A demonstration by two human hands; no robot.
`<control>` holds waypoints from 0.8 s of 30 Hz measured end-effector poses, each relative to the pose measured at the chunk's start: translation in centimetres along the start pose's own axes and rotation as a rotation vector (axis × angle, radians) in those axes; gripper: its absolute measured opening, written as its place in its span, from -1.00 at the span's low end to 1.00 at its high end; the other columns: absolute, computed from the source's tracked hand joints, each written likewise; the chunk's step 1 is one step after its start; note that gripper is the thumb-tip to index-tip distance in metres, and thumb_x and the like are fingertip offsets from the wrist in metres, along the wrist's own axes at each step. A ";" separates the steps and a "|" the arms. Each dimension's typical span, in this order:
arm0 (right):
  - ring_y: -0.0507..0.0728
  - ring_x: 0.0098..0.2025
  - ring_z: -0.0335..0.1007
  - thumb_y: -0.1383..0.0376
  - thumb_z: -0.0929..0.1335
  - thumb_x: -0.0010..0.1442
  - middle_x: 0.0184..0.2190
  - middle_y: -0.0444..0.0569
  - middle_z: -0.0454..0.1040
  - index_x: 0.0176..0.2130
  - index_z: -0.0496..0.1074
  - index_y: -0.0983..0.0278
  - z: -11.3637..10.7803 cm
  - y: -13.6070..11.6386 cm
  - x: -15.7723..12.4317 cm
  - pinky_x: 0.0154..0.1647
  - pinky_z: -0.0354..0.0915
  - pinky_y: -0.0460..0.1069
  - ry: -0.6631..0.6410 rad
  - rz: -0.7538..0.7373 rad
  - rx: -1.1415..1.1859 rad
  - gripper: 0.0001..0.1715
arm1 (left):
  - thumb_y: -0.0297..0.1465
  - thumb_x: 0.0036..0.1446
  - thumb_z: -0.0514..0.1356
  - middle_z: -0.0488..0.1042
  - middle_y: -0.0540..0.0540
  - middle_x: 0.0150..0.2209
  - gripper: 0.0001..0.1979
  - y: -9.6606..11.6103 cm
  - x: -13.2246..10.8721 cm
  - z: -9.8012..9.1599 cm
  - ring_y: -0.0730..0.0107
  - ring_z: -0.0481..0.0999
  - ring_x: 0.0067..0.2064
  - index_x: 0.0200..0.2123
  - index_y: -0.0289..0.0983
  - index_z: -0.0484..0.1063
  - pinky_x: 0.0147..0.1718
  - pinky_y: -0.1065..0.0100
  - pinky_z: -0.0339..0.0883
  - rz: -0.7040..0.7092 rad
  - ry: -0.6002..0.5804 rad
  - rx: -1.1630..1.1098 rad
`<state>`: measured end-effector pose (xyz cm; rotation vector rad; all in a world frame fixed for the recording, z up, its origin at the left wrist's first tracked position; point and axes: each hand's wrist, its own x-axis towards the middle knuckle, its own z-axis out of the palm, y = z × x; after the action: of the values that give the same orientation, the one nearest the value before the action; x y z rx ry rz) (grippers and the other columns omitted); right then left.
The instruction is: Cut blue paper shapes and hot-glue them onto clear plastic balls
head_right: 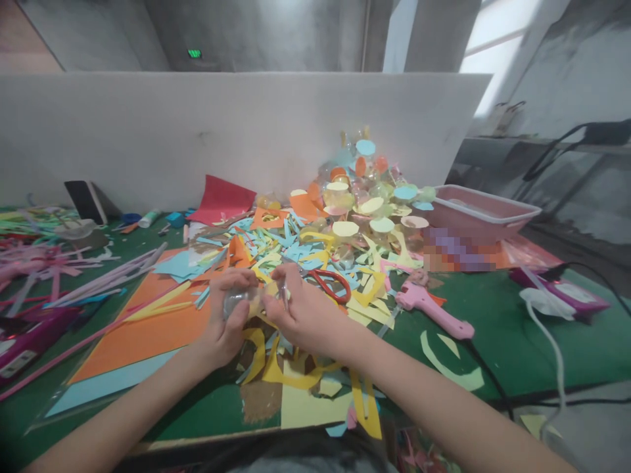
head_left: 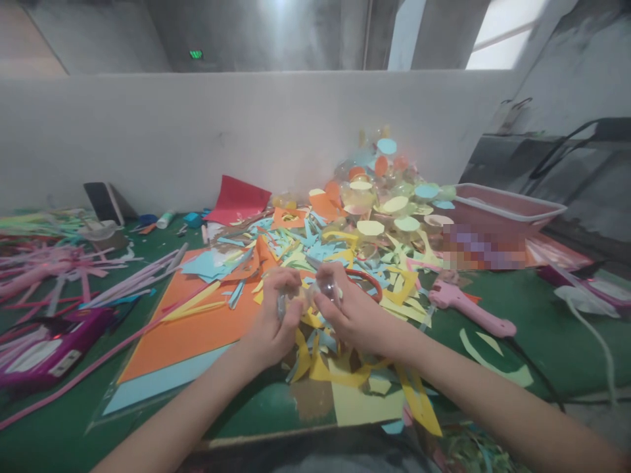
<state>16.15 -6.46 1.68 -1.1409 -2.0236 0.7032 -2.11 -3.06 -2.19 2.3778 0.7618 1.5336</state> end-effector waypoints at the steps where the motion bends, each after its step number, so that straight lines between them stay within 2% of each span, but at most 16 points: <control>1: 0.06 -0.47 0.27 0.10 0.14 0.36 -0.44 -0.19 0.26 0.01 0.09 0.23 -0.1 0.0 0.0 -0.40 0.22 -0.02 -0.017 0.016 0.045 -0.67 | -0.34 0.31 -0.04 0.26 -0.12 -0.12 -0.83 0.0 0.2 -0.1 0.26 0.32 -0.07 -0.04 -0.14 0.12 -0.09 0.17 0.29 -0.011 -0.002 0.002; 5: 0.04 -0.38 0.28 0.05 0.14 0.36 -0.30 -0.13 0.27 0.09 0.04 0.19 -0.5 0.1 0.3 -0.34 0.28 -0.03 0.005 0.071 0.197 -0.59 | -0.29 0.30 -0.01 0.28 -0.13 -0.12 -0.79 0.3 0.9 -0.6 0.24 0.35 -0.06 -0.02 -0.17 0.15 -0.07 0.18 0.29 -0.053 -0.021 0.052; 9: 0.03 -0.34 0.29 0.01 0.16 0.35 -0.18 -0.06 0.26 0.13 0.02 0.17 -0.7 0.5 0.6 -0.32 0.31 -0.04 0.067 0.098 0.253 -0.52 | -0.28 0.26 0.05 0.34 -0.10 -0.17 -0.81 0.8 1.4 -0.8 0.27 0.40 -0.13 -0.08 -0.19 0.20 -0.14 0.23 0.33 -0.126 -0.099 0.101; 14: 0.05 -0.26 0.31 -0.03 0.28 0.26 -0.05 0.03 0.26 0.15 0.05 0.21 -0.8 1.4 1.2 -0.22 0.33 0.01 0.153 0.100 0.202 -0.38 | -0.26 0.21 0.14 0.40 -0.11 -0.14 -0.75 0.9 1.5 -0.6 0.25 0.45 -0.10 -0.08 -0.20 0.25 -0.15 0.24 0.36 -0.285 -0.224 0.123; 17: 0.10 -0.20 0.31 -0.03 0.31 0.23 -0.05 0.06 0.28 0.11 0.14 0.25 -0.9 1.5 1.3 -0.18 0.31 0.03 0.159 0.092 0.124 -0.39 | -0.23 0.17 0.19 0.42 -0.13 -0.07 -0.66 0.7 1.4 -0.4 0.22 0.44 -0.03 -0.03 -0.20 0.26 -0.07 0.20 0.34 -0.345 -0.297 0.090; 19: 0.13 -0.16 0.31 -0.02 0.32 0.23 -0.05 0.06 0.30 0.07 0.19 0.25 -1.1 1.3 1.3 -0.14 0.29 0.05 0.147 0.083 0.074 -0.43 | -0.22 0.18 0.19 0.41 -0.13 -0.04 -0.64 0.6 1.4 -0.4 0.21 0.44 -0.02 0.00 -0.19 0.26 -0.08 0.21 0.34 -0.392 -0.357 0.042; 24: 0.14 -0.12 0.33 0.01 0.25 0.29 -0.02 0.08 0.32 0.08 0.19 0.24 -1.5 0.5 1.1 -0.12 0.28 0.04 0.093 0.121 0.078 -0.50 | -0.17 0.18 0.19 0.43 -0.05 -0.19 -0.61 0.6 1.1 -0.3 0.36 0.46 -0.29 0.01 -0.19 0.24 -0.34 0.33 0.36 -0.574 -0.505 -0.145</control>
<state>17.21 -5.13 2.59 -1.2358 -1.8457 0.7678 -1.87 -3.04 -0.91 2.0453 1.0347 0.6986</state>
